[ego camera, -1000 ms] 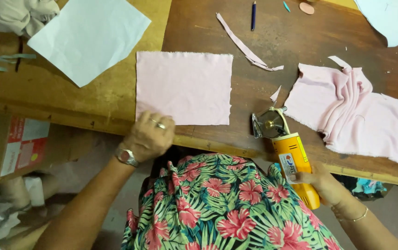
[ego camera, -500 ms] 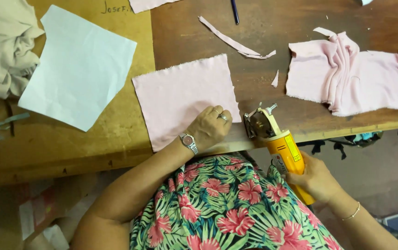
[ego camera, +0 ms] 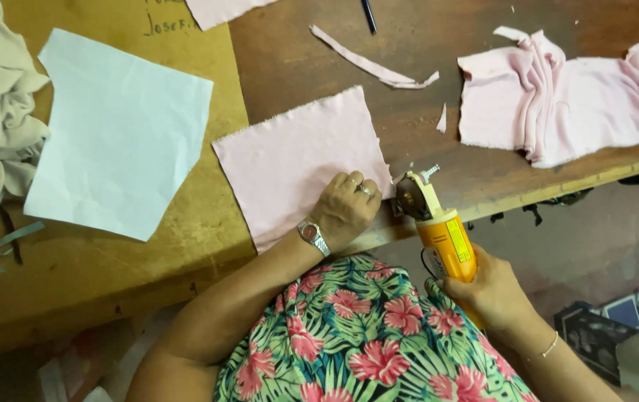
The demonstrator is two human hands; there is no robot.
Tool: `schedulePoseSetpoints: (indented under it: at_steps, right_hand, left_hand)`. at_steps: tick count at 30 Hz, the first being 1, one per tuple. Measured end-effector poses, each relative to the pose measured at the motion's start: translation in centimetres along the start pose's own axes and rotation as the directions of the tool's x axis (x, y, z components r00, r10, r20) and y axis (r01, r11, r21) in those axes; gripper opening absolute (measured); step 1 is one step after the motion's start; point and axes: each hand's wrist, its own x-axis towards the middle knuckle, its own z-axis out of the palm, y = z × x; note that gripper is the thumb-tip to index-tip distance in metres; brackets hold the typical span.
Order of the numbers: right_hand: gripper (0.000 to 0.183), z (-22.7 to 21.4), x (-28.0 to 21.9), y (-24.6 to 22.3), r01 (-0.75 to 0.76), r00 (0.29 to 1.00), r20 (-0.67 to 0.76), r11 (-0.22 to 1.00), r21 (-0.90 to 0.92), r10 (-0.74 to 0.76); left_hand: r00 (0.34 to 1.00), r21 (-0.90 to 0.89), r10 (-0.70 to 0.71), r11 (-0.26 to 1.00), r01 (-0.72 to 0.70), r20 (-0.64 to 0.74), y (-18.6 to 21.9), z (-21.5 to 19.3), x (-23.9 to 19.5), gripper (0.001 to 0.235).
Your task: Marking fabric with a pencil and cutting out patterns using an electric rotary cutter on a large workbench.
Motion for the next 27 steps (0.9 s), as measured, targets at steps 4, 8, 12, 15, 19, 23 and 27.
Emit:
schedulePoseSetpoints:
  at_steps: [4, 8, 12, 15, 19, 23, 27]
  right_hand:
    - [0.05, 0.2, -0.5, -2.3, -0.023, 1.0, -0.016, 1.0, 0.002, 0.023]
    - [0.051, 0.2, -1.0, -3.6, -0.042, 0.999, -0.012, 0.999, 0.004, 0.042]
    - [0.035, -0.2, -1.3, -5.3, -0.134, 0.987, 0.067, 0.984, -0.12, 0.143]
    - [0.043, 0.4, -0.8, -4.1, -0.098, 0.995, 0.012, 0.994, -0.056, 0.099]
    - [0.052, 0.8, -0.2, -3.2, -0.062, 0.997, -0.039, 0.998, -0.01, 0.061]
    - [0.051, 0.5, -0.1, -3.5, -0.059, 0.997, -0.039, 0.998, -0.011, 0.059]
    - [0.052, 0.6, 0.0, -3.3, -0.056, 0.998, -0.035, 0.998, 0.024, 0.057]
  left_hand:
    - [1.0, -0.01, 0.003, 1.0, -0.003, -0.004, -0.5, 0.3, -0.1, 0.014]
    - [1.0, -0.022, -0.007, 1.0, 0.007, 0.009, 0.1, -0.6, 0.4, 0.011]
    - [0.996, 0.076, -0.026, 0.997, 0.019, 0.091, 0.2, -2.8, 2.0, 0.023]
    - [0.999, 0.023, -0.022, 1.0, 0.021, 0.039, 0.1, -0.5, 0.5, 0.015]
    - [1.0, -0.031, -0.019, 0.999, 0.019, -0.024, 0.2, 0.5, -0.2, 0.008]
    - [1.0, -0.019, -0.019, 1.0, 0.019, -0.025, 0.2, 0.6, -0.3, 0.008]
    - [1.0, -0.033, -0.02, 0.999, 0.02, -0.001, 0.3, 1.1, -0.8, 0.007]
